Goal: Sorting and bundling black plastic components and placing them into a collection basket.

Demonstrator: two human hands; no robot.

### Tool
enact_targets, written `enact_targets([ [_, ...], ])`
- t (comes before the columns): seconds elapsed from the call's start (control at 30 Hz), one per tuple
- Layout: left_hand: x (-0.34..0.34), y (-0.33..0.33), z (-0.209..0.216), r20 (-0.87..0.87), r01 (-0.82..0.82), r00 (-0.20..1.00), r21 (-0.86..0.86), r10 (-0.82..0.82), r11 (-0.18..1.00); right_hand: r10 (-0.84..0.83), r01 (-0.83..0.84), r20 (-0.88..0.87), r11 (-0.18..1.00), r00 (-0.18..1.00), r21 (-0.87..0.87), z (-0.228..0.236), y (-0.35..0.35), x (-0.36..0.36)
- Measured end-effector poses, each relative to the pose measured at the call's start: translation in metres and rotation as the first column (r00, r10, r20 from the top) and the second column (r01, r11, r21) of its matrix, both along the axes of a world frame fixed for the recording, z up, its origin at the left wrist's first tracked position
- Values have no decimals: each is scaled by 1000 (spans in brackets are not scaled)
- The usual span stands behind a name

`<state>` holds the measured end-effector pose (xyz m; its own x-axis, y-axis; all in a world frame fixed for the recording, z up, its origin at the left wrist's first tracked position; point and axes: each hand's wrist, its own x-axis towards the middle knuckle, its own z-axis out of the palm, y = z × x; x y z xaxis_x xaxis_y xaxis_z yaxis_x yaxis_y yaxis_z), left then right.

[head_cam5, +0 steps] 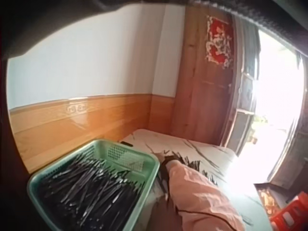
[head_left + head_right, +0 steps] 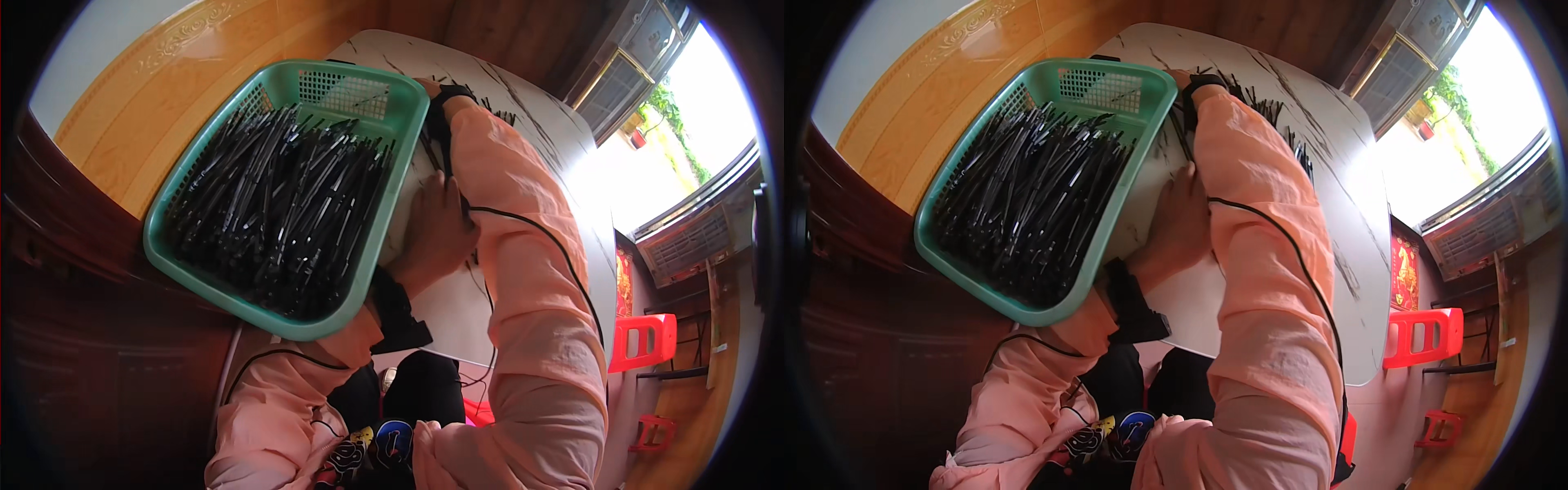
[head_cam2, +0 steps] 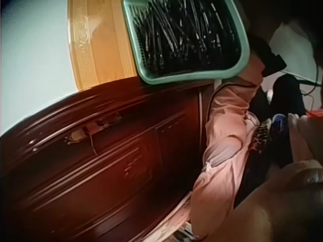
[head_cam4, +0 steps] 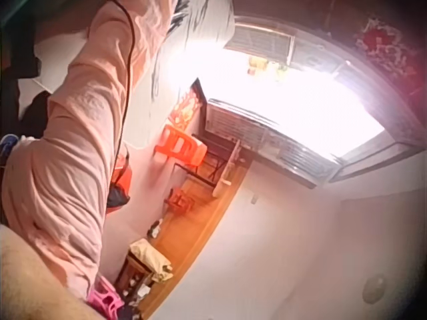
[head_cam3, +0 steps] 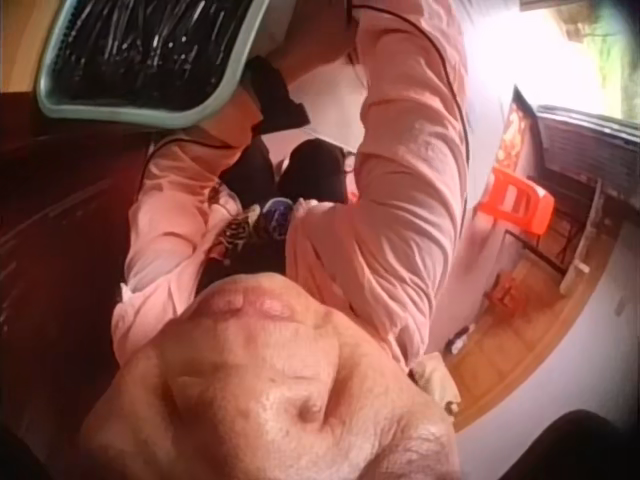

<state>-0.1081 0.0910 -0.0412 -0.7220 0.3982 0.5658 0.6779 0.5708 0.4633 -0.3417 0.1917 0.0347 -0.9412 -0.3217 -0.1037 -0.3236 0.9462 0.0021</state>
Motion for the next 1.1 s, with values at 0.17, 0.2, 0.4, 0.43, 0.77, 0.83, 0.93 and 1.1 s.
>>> enact_targets([
  [0.17,8,0,18,167,12,985,161,-40,987,240,-240,-38,971,970,-9,-14,53,14],
  [0.2,3,-2,19,152,18,987,237,-55,971,237,-237,-33,971,971,-12,-15,56,22],
  [0.4,3,-15,26,34,-123,992,197,118,973,482,-504,-149,823,863,-260,-14,65,100],
  [0.43,4,-13,25,33,-117,993,198,113,973,494,-516,-150,814,857,-267,-10,66,110],
  [0.77,6,-12,20,214,-91,972,-15,92,996,287,-341,-254,918,923,-203,18,79,52],
  [0.83,9,-11,22,220,-90,971,-16,91,996,249,-271,-297,962,922,-37,9,97,8],
  [0.93,11,-5,19,192,-60,979,-21,63,998,286,-184,-247,913,926,365,-11,122,-38],
  [1.1,11,-11,20,214,-98,972,1,96,995,81,-57,-193,990,978,130,-29,95,-61],
])
